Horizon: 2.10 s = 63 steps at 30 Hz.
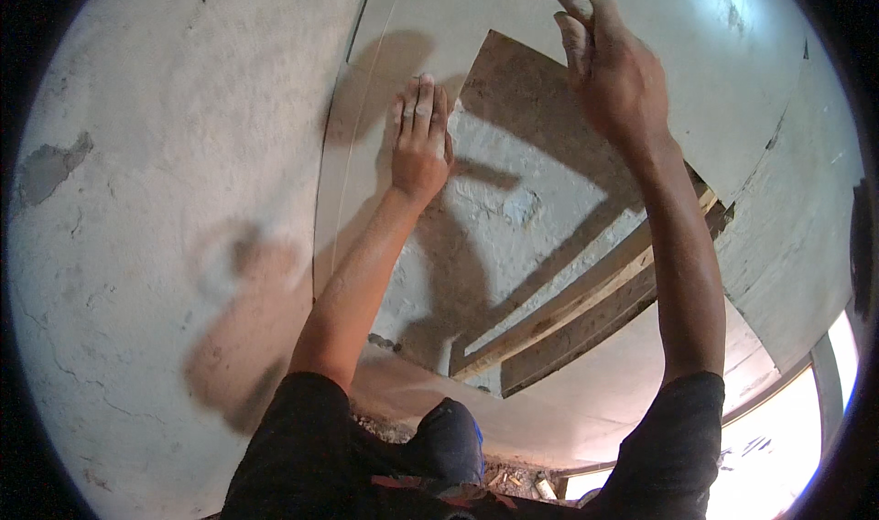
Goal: The person positions a wooden board into a hole in the ceiling, then uses a mallet to tap and press the board into place until it is flush with the surface.
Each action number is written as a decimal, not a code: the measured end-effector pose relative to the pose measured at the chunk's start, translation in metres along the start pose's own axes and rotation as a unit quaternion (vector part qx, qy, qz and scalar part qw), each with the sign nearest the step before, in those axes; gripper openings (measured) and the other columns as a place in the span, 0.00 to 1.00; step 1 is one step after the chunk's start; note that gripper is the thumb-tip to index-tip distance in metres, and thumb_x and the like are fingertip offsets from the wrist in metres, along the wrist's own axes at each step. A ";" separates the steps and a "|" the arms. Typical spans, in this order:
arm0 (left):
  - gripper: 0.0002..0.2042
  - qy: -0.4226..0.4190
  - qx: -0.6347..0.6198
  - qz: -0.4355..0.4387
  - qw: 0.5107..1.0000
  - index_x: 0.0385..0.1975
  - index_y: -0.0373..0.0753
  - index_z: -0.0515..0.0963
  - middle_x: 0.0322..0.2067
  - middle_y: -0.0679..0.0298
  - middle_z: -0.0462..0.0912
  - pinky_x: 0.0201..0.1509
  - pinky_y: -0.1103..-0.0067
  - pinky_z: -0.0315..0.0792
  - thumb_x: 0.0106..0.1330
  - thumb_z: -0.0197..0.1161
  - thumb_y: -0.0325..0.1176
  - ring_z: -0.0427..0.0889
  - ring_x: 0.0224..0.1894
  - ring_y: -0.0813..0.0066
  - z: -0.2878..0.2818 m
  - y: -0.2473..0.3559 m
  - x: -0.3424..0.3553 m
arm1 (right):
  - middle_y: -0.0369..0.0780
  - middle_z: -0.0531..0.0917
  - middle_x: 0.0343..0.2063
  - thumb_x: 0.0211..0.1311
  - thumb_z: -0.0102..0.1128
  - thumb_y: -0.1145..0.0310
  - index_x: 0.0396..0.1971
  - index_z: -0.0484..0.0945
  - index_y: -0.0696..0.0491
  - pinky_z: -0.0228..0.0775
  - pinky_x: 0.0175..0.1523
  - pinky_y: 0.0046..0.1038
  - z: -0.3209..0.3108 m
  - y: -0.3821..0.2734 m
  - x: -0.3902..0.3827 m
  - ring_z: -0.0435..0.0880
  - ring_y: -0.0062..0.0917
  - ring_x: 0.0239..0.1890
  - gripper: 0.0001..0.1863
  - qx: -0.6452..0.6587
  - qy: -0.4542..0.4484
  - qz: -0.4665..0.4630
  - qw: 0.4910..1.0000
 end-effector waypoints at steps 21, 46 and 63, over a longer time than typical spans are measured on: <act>0.29 -0.019 0.012 -0.006 1.000 0.68 0.31 0.64 0.71 0.44 0.61 0.76 0.55 0.55 0.67 0.59 0.32 0.60 0.74 0.45 -0.004 0.004 0.006 | 0.48 0.85 0.29 0.78 0.47 0.52 0.42 0.74 0.53 0.74 0.36 0.47 0.031 0.030 0.005 0.86 0.47 0.32 0.18 -0.007 -0.047 0.031 0.998; 0.29 -0.009 0.014 -0.007 1.000 0.69 0.26 0.60 0.69 0.35 0.62 0.76 0.54 0.56 0.70 0.56 0.33 0.62 0.71 0.37 0.000 0.005 0.021 | 0.52 0.85 0.31 0.76 0.49 0.52 0.44 0.73 0.54 0.75 0.40 0.51 0.035 -0.022 0.020 0.86 0.51 0.36 0.18 0.027 -0.043 0.029 0.998; 0.29 -0.025 -0.012 -0.011 1.000 0.68 0.25 0.60 0.69 0.33 0.60 0.75 0.52 0.56 0.71 0.55 0.34 0.61 0.71 0.34 -0.002 0.005 0.018 | 0.35 0.81 0.29 0.66 0.62 0.57 0.45 0.76 0.57 0.75 0.40 0.38 0.005 -0.053 0.007 0.81 0.32 0.29 0.19 0.121 -0.009 0.085 0.989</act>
Point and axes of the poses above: each hand's wrist, its own x-axis towards the middle knuckle, its own z-axis out of the palm, y = z × x, the point moved 4 cm from there along x, towards the middle knuckle
